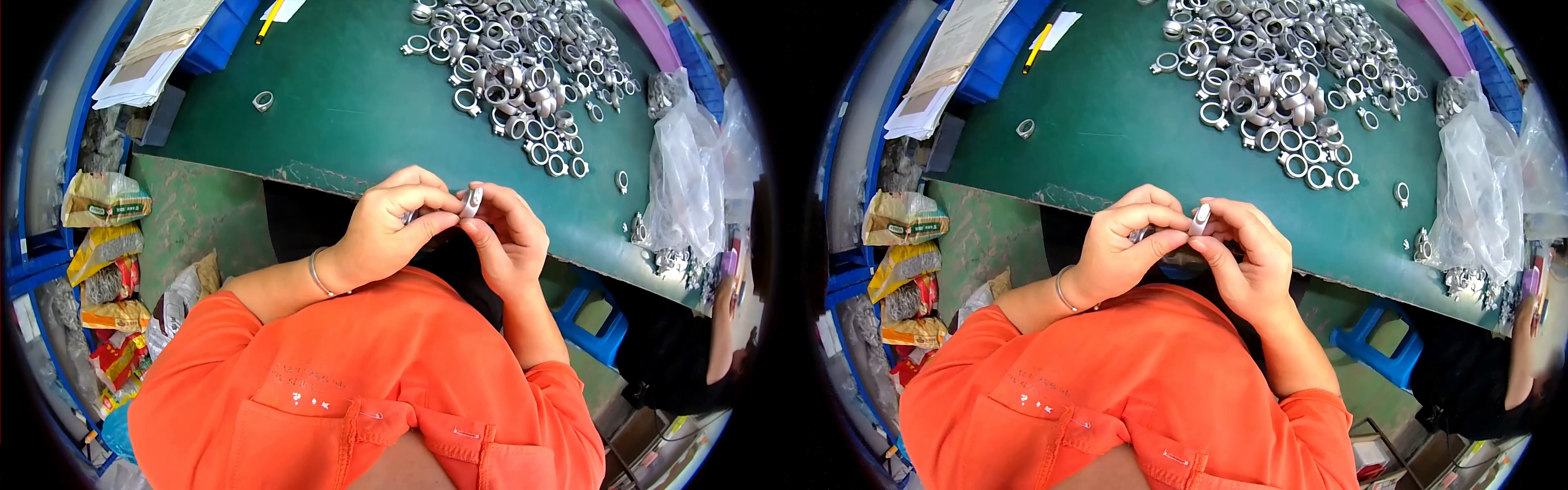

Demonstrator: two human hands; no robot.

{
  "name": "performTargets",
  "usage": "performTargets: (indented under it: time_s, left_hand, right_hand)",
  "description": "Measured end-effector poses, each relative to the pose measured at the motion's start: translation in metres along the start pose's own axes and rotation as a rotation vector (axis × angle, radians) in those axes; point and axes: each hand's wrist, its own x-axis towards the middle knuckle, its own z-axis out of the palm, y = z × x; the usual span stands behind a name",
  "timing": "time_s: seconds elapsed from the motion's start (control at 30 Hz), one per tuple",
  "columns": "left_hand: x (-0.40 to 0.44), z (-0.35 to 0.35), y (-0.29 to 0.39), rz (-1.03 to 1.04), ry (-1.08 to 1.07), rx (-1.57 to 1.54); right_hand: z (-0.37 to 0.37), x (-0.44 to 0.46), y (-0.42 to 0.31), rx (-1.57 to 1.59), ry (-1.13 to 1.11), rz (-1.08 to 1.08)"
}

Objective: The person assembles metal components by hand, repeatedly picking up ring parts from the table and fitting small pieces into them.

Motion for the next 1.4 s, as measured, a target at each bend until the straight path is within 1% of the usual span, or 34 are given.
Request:
performTargets:
  time_s: [0.07, 0.17, 0.27, 0.33, 0.4, 0.47, 0.5, 0.53, 0.57, 0.6, 0.63, 0.67, 0.73, 0.77, 0.8, 0.83, 0.87, 0.9, 0.93, 0.97, 1.0, 1.07, 1.2, 1.3, 1.33, 1.4]
  left_hand:
    - [0.0, 0.0, 0.0, 0.01, 0.013, -0.007]
    - [0.0, -0.002, 0.002, -0.036, 0.0, 0.005]
    - [0.0, -0.002, 0.002, 0.001, -0.013, 0.037]
    - [-0.001, -0.001, 0.005, -0.135, 0.016, -0.104]
    - [-0.002, -0.001, 0.005, -0.12, 0.033, -0.086]
    - [-0.002, -0.002, 0.001, -0.104, 0.052, -0.068]
    - [-0.001, -0.003, -0.003, -0.044, 0.05, -0.037]
    - [0.0, -0.004, -0.006, 0.017, 0.048, -0.005]
    - [-0.001, -0.004, -0.004, 0.017, 0.049, -0.005]
    - [-0.002, -0.003, 0.0, -0.05, 0.061, -0.068]
    - [-0.002, -0.002, 0.003, -0.118, 0.074, -0.132]
    - [-0.001, -0.002, 0.005, -0.117, 0.073, -0.132]
    - [0.0, -0.001, 0.009, -0.343, 0.024, -0.345]
    - [0.001, -0.002, 0.009, -0.338, 0.017, -0.347]
    - [0.001, -0.002, 0.007, -0.449, -0.006, -0.528]
    - [0.002, -0.002, 0.005, -0.557, -0.032, -0.707]
    - [0.002, 0.0, 0.003, -0.554, -0.06, -0.748]
    - [0.003, 0.0, 0.006, -0.586, -0.099, -0.72]
    - [0.002, -0.001, 0.008, -0.622, -0.134, -0.692]
    - [0.002, -0.002, 0.005, -0.607, -0.185, -0.66]
    - [0.001, -0.003, 0.005, -0.603, -0.191, -0.662]
    - [0.0, -0.004, 0.004, -0.562, -0.213, -0.596]
    - [-0.001, 0.0, 0.008, -0.569, -0.132, -0.649]
    - [0.0, -0.001, 0.01, -0.569, -0.166, -0.679]
    - [0.0, 0.001, 0.009, -0.573, -0.168, -0.678]
    - [0.001, 0.003, 0.008, -0.537, -0.117, -0.621]
  right_hand:
    - [0.001, 0.001, -0.002, -0.038, -0.003, -0.022]
    - [0.001, 0.001, 0.0, -0.107, -0.001, -0.07]
    - [0.0, 0.0, 0.001, -0.172, 0.003, -0.103]
    - [0.0, 0.0, 0.001, -0.207, -0.001, -0.109]
    - [0.001, -0.001, 0.0, -0.3, 0.045, -0.178]
    - [0.007, -0.005, 0.006, -0.046, 0.177, -0.177]
    - [0.007, -0.006, 0.006, 0.008, 0.207, -0.168]
    - [0.005, -0.006, 0.006, 0.008, 0.206, -0.169]
    - [0.001, -0.005, 0.006, -0.057, 0.164, -0.242]
    - [-0.001, -0.004, 0.005, -0.123, 0.122, -0.315]
    - [0.0, -0.003, 0.003, -0.154, 0.142, -0.351]
    - [-0.001, -0.002, 0.0, -0.154, 0.142, -0.351]
    - [-0.004, 0.0, -0.007, -0.37, 0.043, -0.484]
    - [-0.001, 0.001, -0.008, -0.437, 0.045, -0.537]
    - [-0.002, 0.001, -0.01, -0.478, -0.013, -0.58]
    - [0.002, 0.002, -0.015, -0.435, -0.041, -0.582]
    - [0.003, 0.005, -0.021, -0.392, -0.069, -0.587]
    - [-0.002, 0.006, -0.016, -0.393, -0.041, -0.603]
    - [-0.011, 0.01, -0.014, -0.53, 0.0, -0.588]
    - [-0.021, 0.018, -0.011, -0.698, 0.111, -0.489]
    - [-0.031, 0.024, -0.006, -0.863, 0.224, -0.381]
    - [-0.053, 0.03, 0.001, -1.006, 0.333, -0.152]
    - [-0.063, 0.027, 0.007, -1.105, 0.291, -0.121]
    - [-0.056, 0.032, 0.007, -1.126, 0.284, -0.23]
    - [-0.059, 0.031, 0.011, -1.153, 0.217, -0.221]
    - [-0.059, 0.033, 0.009, -1.17, 0.204, -0.255]
